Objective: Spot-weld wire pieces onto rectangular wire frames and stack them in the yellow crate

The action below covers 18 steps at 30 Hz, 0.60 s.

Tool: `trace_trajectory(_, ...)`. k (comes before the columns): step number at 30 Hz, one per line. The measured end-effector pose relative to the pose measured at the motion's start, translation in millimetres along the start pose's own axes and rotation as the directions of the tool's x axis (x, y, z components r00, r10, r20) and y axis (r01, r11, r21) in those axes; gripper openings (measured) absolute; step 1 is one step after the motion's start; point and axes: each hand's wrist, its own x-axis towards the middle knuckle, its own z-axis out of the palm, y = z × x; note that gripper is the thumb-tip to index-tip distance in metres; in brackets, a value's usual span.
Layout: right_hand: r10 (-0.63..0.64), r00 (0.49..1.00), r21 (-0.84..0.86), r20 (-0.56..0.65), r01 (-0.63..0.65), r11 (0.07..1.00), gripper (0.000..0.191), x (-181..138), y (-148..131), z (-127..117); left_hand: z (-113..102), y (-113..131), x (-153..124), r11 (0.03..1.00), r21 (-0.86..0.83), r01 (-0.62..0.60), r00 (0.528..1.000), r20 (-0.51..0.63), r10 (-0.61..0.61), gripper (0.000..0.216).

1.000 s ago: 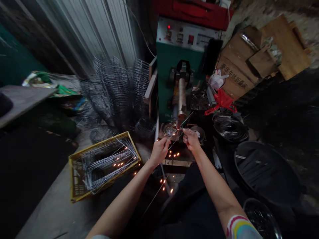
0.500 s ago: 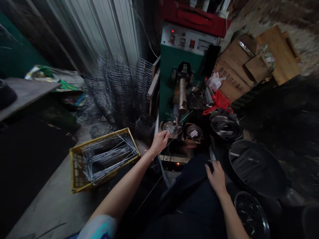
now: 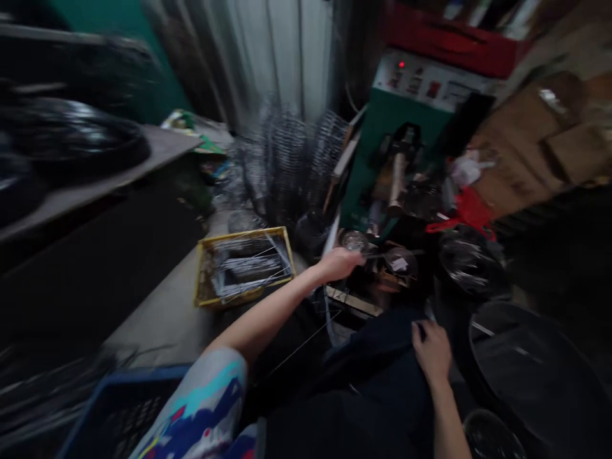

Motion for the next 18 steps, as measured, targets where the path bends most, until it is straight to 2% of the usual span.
trace_trajectory(1,-0.003,1.000,0.000,-0.013,0.003,1.000,0.041,-1,4,1,-1,-2,-7,1.000,0.012,-0.012,0.999,0.041,0.011,0.006)
trace_trajectory(3,-0.005,1.000,-0.008,-0.013,0.004,1.000,0.045,-1,12,3,-4,-11,-25,1.000,0.022,-0.003,0.996,0.088,0.001,0.007)
trace_trajectory(5,-0.003,1.000,-0.029,0.012,0.004,1.000,0.047,0,18,5,-15,-27,-50,0.999,0.022,0.048,0.996,0.075,-0.050,0.010)
trace_trajectory(8,0.011,0.998,-0.064,0.066,-0.006,0.998,0.050,1,20,5,-47,-60,-98,0.984,-0.019,0.176,0.982,-0.068,-0.177,0.010)
trace_trajectory(10,0.038,0.994,-0.085,0.106,-0.029,0.996,0.051,1,17,3,-75,-87,-132,0.957,-0.097,0.273,0.930,-0.230,-0.288,0.009)
trace_trajectory(11,0.054,0.991,-0.097,0.124,-0.042,0.994,0.051,2,15,2,-89,-102,-149,0.935,-0.154,0.318,0.879,-0.321,-0.352,0.009)
trace_trajectory(12,0.070,0.988,-0.111,0.139,-0.055,0.992,0.051,3,13,2,-101,-117,-164,0.905,-0.225,0.360,0.806,-0.413,-0.424,0.008)
trace_trajectory(13,0.082,0.985,-0.124,0.152,-0.063,0.990,0.051,5,10,1,-112,-134,-179,0.868,-0.307,0.390,0.712,-0.497,-0.496,0.011)
trace_trajectory(14,0.092,0.982,-0.137,0.164,-0.069,0.988,0.052,7,7,1,-119,-150,-194,0.823,-0.399,0.403,0.602,-0.562,-0.567,0.015)
trace_trajectory(16,0.106,0.973,-0.157,0.203,-0.074,0.985,0.054,12,2,1,-124,-181,-220,0.715,-0.591,0.374,0.350,-0.624,-0.699,0.026)
trace_trajectory(18,0.135,0.954,-0.179,0.267,-0.088,0.980,0.056,18,-4,1,-116,-209,-243,0.591,-0.757,0.277,0.112,-0.586,-0.803,0.036)
